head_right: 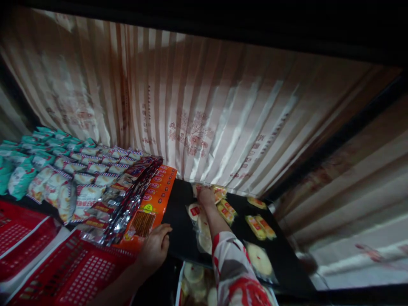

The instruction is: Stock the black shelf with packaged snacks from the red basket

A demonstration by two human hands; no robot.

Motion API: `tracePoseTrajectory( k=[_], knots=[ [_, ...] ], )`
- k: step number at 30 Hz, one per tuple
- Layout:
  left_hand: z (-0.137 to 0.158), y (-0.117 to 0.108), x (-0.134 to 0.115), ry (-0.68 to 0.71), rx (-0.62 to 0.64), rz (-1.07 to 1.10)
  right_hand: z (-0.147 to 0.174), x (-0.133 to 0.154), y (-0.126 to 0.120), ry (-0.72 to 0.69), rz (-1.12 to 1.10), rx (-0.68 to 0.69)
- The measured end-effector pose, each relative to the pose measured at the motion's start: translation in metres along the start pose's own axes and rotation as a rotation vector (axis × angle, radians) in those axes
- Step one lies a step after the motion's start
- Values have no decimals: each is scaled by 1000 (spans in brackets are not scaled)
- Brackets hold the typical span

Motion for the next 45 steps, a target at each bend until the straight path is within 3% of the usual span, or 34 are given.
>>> tracePoseTrajectory(
  k=[6, 12, 17, 25, 28, 34, 40, 42, 45],
  knots=[
    [-30, 29, -17, -42, 131, 30, -10, -4, 15, -3, -8, 57],
    [-65, 39, -24, -85, 187, 34, -16, -15, 23, 14, -31, 80],
    [-96, 44, -21, -83, 187, 37, -17, -17, 30, -33, -143, 2],
    [-149, 55, -3, -195, 138, 78, -23, -20, 32, -8, -410, -53],
    [-161, 61, 4, -228, 141, 87, -25, -19, 32, -27, -586, -66],
    [-178, 68, 16, -234, 127, 105, -31, -4, 45, -89, -1055, 72],
    [-195, 49, 19, -200, -52, 154, -54, 16, 56, -11, -1336, 14],
    [-199, 46, 20, -195, -56, 160, -62, 23, 60, 24, -1353, -28],
    [-204, 51, 22, -201, 38, 123, -69, 32, 62, 62, -1181, -68]
  ],
)
Point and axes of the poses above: each hand's wrist, its own z-axis away from the middle knuckle, its own y-axis out of the palm, x = y × z, the point moved 7 cm from there along -z, towards the middle knuckle, and after that the axes turned 6 degrees about z, right-handed, at the moved point
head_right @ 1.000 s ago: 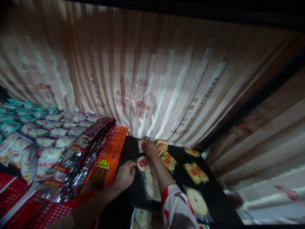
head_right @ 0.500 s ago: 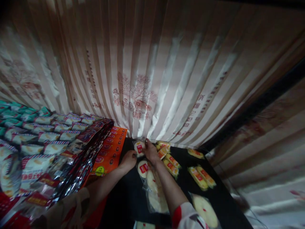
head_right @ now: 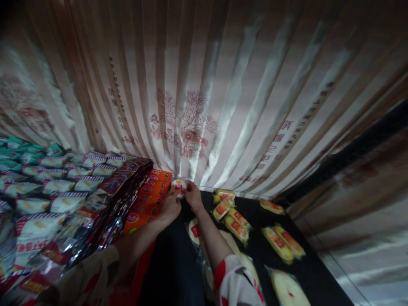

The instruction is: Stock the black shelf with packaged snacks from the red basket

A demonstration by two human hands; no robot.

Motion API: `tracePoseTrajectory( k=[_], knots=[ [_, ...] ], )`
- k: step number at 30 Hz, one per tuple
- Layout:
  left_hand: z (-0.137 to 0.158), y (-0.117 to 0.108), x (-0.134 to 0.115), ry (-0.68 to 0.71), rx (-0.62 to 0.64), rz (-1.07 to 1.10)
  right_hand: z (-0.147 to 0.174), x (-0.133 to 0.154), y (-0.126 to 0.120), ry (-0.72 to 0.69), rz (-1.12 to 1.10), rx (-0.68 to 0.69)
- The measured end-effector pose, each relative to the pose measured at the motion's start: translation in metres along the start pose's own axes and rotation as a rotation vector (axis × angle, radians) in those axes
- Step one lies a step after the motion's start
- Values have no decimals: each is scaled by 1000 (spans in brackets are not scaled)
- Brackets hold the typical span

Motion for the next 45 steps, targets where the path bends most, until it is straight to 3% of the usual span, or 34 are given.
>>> tracePoseTrajectory(
  k=[6, 9, 20, 25, 33, 38, 45],
  knots=[
    [-5, 9, 6, 19, 146, -166, 0, 9, -1, 48, 573, -63],
    [-7, 11, 8, 43, 172, -228, 1, 12, -1, 59, 735, -61],
    [-4, 14, 13, 59, 197, -305, 14, 20, -6, -45, 674, -115],
    [11, 3, -2, 145, 120, -294, 59, 37, -39, -290, 609, -158],
    [87, 15, -30, 127, 224, -210, 175, 20, -114, -362, 673, -216],
    [126, 34, -25, -26, 307, -203, 223, 9, -120, -399, 749, -222],
    [135, 59, -2, -173, 304, 22, 240, 5, -110, -408, 763, -87]
  ],
)
Point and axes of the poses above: each hand's wrist, its own z-axis away from the middle knuckle, its own y-axis out of the palm, x = y × z, the point moved 7 cm from there along -z, towards the middle knuckle, and after that the axes turned 6 degrees about z, right-handed, at the moved point
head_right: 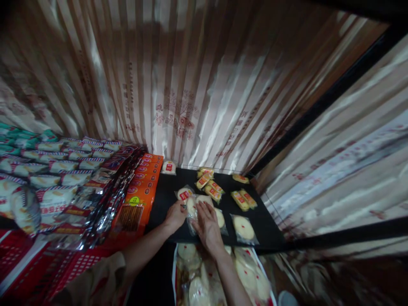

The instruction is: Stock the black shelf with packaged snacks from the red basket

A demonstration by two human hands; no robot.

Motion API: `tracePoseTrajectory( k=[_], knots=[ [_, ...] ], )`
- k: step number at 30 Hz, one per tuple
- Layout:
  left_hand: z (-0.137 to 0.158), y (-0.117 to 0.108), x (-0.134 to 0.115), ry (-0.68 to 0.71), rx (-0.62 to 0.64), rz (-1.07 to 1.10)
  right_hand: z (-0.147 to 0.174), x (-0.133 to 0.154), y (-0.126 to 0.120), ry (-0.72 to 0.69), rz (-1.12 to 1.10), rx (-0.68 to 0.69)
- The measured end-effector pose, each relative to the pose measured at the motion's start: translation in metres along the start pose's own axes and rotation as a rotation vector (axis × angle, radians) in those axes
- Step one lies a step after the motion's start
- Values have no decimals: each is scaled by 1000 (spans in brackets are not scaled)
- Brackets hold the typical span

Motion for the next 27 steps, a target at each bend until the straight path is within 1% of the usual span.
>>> tracePoseTrajectory(
  k=[5, 8, 11, 14, 17, 19, 22, 24, 27],
  knots=[
    [3, 2, 4, -20, -7, 21, -3, -8, -6, 12, -47, 24],
    [8, 0, 0, -6, -6, 23, -6, -10, -11, 8, -49, 14],
    [13, -7, -7, 22, -18, 9, -13, -6, -22, 7, -76, -19],
    [16, -17, -18, 78, -45, -2, -22, -2, -38, 100, -156, -116],
    [14, -23, -31, 170, -59, 60, -32, -5, -44, 276, -298, -169],
    [8, -23, -33, 191, -71, 159, -39, -7, -38, 391, -440, -148],
    [-4, -22, -25, 151, -105, 308, -48, -7, -21, 511, -676, -95],
    [-10, -22, -16, 109, -128, 363, -54, -5, -11, 548, -792, -70],
    [-17, -31, -3, 39, -172, 374, -61, 1, 2, 557, -865, -35]
  ],
)
Point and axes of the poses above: each hand's wrist, its own z-axis away from the middle knuckle, its own y-axis out of the palm, x = y × z, the point moved 7 cm from there along -z, towards the middle knuckle, and after that the axes turned 6 degrees about z, right-handed, at the moved point
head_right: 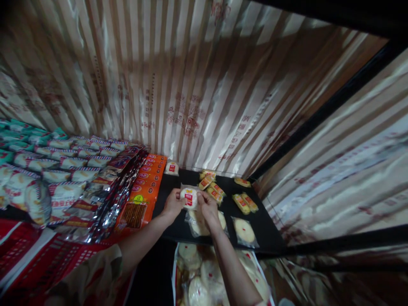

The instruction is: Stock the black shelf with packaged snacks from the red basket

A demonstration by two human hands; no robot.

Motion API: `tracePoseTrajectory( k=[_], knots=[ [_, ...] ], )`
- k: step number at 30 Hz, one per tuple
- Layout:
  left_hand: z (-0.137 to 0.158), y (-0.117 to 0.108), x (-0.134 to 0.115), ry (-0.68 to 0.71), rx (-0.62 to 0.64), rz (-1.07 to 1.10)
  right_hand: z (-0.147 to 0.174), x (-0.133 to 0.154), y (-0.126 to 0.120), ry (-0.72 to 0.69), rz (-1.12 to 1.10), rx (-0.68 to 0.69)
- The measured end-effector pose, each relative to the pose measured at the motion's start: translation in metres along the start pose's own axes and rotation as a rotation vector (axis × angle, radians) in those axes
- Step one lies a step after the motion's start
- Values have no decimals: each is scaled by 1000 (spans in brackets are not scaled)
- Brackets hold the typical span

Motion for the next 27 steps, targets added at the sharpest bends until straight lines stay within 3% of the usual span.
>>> tracePoseTrajectory(
  k=[7, 13, 18, 27],
  knots=[
    [-16, -40, 1, -59, -116, -107, -14, -15, 42, 28, 56, 150],
    [-33, -58, -7, -56, -186, -207, -50, -20, 72, -6, 255, 140],
    [-46, -59, -17, 94, -226, -346, -83, -14, 96, -57, 433, 108],
    [-66, -45, -10, 224, -83, -535, -119, -16, 114, -49, 635, 53]
  ],
)
Point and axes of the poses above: each hand's wrist, its own z-axis away from the middle knuckle, its own y-axis out of the palm, x = y × z, the point moved 7 cm from there along -z, towards the middle knuckle, and after that the axes turned 6 degrees about z, right-handed, at the moved point
